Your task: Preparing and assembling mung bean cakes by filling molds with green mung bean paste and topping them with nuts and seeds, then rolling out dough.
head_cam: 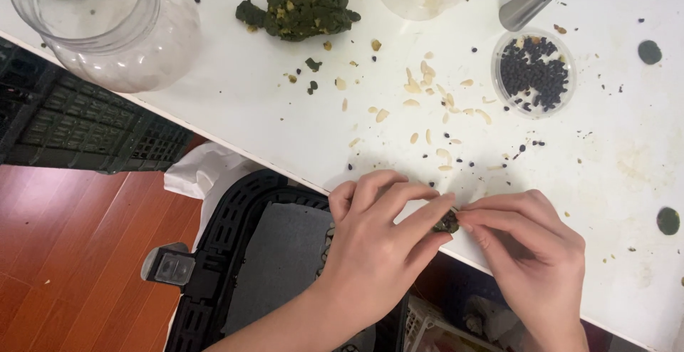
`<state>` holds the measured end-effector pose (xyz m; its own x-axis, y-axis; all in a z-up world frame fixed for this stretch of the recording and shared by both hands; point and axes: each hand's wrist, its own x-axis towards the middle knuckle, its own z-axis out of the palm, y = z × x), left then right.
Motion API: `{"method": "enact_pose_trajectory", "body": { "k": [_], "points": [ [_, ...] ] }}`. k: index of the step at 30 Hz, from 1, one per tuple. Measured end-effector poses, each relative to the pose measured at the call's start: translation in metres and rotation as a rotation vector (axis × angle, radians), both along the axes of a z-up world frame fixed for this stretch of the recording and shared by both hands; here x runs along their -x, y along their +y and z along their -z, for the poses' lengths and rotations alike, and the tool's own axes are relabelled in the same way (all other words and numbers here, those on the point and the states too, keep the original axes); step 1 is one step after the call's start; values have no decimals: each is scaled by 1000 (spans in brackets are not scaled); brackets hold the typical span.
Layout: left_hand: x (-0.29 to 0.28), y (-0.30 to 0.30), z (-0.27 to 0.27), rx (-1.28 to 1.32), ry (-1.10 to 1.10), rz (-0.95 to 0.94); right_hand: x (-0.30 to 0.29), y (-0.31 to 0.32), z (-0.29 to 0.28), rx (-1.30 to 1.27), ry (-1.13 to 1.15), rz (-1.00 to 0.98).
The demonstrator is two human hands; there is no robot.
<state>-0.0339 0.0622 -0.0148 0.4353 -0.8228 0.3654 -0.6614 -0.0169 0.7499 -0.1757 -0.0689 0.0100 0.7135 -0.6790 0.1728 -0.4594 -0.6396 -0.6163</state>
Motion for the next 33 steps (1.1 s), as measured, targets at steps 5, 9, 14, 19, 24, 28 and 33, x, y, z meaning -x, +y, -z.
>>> {"method": "enact_pose_trajectory", "body": {
  "k": [5, 9, 14, 19, 24, 28, 33],
  "points": [
    [-1, 0, -1, -14, -27, 10, 2, -1, 2, 15, 18, -20],
    [-2, 0, -1, -31, -37, 19, 1, -1, 0, 42, 35, -31],
    [-3, -2, -5, -44, -29, 41, 2, -4, -1, 72, 36, -53],
    [-3, -2, -5, -63, -20, 49, -2, -10, -10, 89, 47, -66],
    [-1, 1, -1, -54, -1, 46, -34, -29, -19, 160, 66, -23],
    [-3, 4, -2, -27, 1, 46, -80, -46, -18, 222, 46, -81],
    [-11, 15, -1, 61, 68, 69, -113, -59, -7, 390, -47, -283]
  ]
}}
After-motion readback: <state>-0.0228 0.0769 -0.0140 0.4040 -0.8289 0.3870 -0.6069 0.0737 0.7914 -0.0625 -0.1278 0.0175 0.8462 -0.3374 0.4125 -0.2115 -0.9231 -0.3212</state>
